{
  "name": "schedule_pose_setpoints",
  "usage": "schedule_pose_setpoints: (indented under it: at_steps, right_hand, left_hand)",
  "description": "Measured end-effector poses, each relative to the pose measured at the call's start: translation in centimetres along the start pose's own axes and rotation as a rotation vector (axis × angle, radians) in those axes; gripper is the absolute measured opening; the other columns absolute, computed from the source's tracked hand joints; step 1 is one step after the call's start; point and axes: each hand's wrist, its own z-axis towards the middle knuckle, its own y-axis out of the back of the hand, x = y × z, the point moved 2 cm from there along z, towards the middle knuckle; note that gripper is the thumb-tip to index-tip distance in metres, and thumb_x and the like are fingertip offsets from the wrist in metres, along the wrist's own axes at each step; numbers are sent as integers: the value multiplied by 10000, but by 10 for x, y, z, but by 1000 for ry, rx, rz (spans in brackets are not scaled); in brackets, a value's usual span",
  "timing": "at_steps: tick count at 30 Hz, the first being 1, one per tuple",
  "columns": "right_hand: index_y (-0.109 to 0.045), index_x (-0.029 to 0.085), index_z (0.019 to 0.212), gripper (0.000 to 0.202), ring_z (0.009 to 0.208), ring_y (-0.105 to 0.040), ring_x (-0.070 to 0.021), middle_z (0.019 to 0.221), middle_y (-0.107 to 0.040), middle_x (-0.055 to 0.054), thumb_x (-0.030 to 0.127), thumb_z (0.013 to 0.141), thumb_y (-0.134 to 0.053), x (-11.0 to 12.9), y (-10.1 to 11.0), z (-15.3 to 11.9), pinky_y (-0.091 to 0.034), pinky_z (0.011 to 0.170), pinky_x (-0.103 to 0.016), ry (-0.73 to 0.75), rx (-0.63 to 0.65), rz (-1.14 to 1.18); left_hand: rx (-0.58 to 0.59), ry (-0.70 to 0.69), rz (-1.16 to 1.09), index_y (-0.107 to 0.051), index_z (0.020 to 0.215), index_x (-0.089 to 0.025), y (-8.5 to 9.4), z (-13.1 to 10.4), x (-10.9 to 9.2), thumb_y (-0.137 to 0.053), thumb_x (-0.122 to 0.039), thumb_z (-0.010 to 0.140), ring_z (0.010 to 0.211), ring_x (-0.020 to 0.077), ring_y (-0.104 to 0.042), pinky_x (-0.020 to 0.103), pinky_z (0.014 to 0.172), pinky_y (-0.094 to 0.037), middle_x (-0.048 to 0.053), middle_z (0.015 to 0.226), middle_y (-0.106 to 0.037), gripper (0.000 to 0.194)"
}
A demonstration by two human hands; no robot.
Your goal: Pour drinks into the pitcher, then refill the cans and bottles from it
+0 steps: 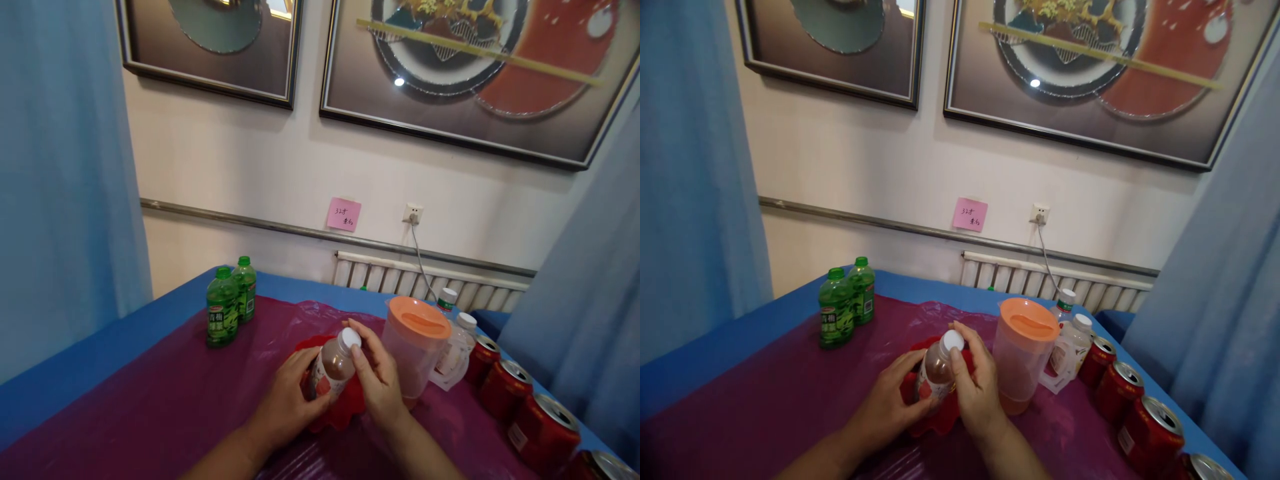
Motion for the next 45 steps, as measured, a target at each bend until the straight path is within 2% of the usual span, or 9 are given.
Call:
schedule_pose_setpoints:
  at_steps: [7,11,14,19,23,29,34,40,45]
  right_hand:
    - [-650,237,1143,294,975,-658,-208,1073,-701,-39,376,890,-706,-2,-5,3,-514,897,-350,-62,-81,32]
    - [-646,230,1079,304,933,-649,-197,1004,-691,-20,361,833,-767,-3,-5,3,-506,874,-335,-36,-140,9]
    - [-647,231,1124,309,956,-660,-206,1046,-704,-35,373,863,-733,-5,-3,1,-514,869,-342,-22,-141,-15]
    - [-642,234,1230,338,1112,-634,-231,1204,-687,-69,354,916,-675,-4,1,-2,-495,959,-371,80,-195,-113]
    - [-655,238,1230,305,1064,-648,-214,1170,-690,-63,337,943,-641,-1,1,0,-510,941,-361,90,-136,-135]
    - [-674,253,1229,283,1116,-632,-220,1200,-683,-70,313,960,-613,5,2,3,-493,971,-373,135,-78,-180]
    - [-663,232,1164,301,1017,-640,-223,1109,-680,-62,352,891,-697,2,0,3,-503,899,-366,104,-117,-156]
    - [-617,223,1063,381,870,-631,-200,967,-662,-18,391,774,-800,-13,0,4,-503,814,-340,19,-148,-107]
    - [-599,221,1081,443,890,-631,-205,983,-661,-19,383,738,-828,-9,-1,3,-498,848,-356,5,-162,-109]
  left_hand:
    - [31,9,-11,-618,1243,-275,1,0,-5,-769,-281,722,1107,249,-658,374,975,-519,38,1222,-704,543]
    - [34,0,-12,-631,1225,-281,2,0,-8,-772,-269,711,1109,253,-659,376,974,-522,36,1222,-708,534]
    - [22,13,-3,-634,1225,-271,3,0,-10,-774,-270,710,1109,254,-662,376,975,-526,42,1222,-711,534]
    - [7,23,-3,-632,1240,-272,3,0,-9,-772,-307,729,1111,253,-666,379,981,-529,43,1229,-711,531]
    - [10,17,-13,-637,1232,-272,3,0,-9,-768,-336,741,1112,252,-667,385,992,-525,45,1226,-713,512]
    - [11,23,-22,-638,1233,-277,4,0,-9,-763,-309,734,1104,250,-665,382,982,-526,41,1219,-713,516]
    - [30,29,-40,-635,1230,-267,2,-1,-8,-765,-251,700,1117,255,-656,386,993,-515,47,1228,-702,546]
    - [31,35,-31,-631,1225,-253,0,-2,-5,-763,-246,697,1112,254,-646,386,987,-511,53,1215,-697,545]
    - [47,30,-39,-621,1239,-264,1,-2,-7,-759,-278,723,1117,251,-642,389,986,-510,54,1230,-691,534]
